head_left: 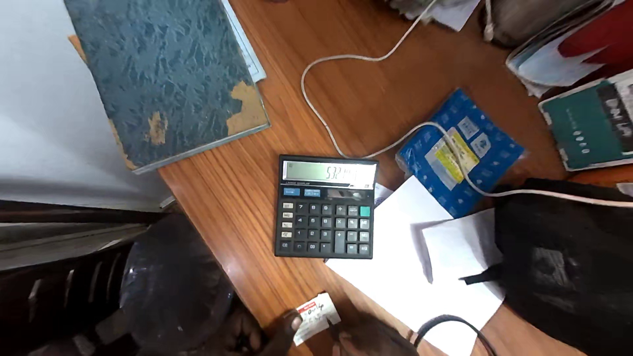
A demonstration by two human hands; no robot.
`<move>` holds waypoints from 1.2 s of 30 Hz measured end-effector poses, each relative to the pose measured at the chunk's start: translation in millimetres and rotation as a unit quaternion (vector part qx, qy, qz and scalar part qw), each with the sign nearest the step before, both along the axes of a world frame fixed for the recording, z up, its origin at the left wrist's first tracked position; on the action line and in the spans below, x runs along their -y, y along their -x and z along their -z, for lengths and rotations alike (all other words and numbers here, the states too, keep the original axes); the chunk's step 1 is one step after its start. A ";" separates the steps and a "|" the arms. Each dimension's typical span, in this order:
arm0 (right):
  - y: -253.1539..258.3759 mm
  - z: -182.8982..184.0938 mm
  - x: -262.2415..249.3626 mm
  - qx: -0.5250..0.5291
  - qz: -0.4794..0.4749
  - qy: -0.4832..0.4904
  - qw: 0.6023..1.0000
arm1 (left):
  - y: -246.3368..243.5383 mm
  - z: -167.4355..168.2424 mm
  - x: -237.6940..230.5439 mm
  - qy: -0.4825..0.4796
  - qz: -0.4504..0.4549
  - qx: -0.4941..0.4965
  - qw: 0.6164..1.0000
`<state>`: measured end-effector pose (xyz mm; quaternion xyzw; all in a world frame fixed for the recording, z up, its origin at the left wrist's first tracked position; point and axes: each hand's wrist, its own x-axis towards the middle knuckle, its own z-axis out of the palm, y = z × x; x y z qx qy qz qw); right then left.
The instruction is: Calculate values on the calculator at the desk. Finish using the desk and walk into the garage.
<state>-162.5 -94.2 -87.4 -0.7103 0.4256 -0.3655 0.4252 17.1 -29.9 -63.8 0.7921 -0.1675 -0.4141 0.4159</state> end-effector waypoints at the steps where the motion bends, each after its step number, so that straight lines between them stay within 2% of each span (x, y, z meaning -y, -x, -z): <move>1: 0.2 0.6 0.4 0.001 -0.003 0.002 1.000 | -0.4 0.2 0.5 0.000 0.002 0.003 1.000; 14: -3.8 -4.6 -0.8 -0.023 0.007 0.007 1.000 | 0.1 -1.0 1.4 0.007 0.000 0.001 1.000; 36: -5.1 -5.1 -0.7 0.004 0.016 -0.007 1.000 | 1.9 -0.2 -2.7 -0.004 -0.004 0.004 1.000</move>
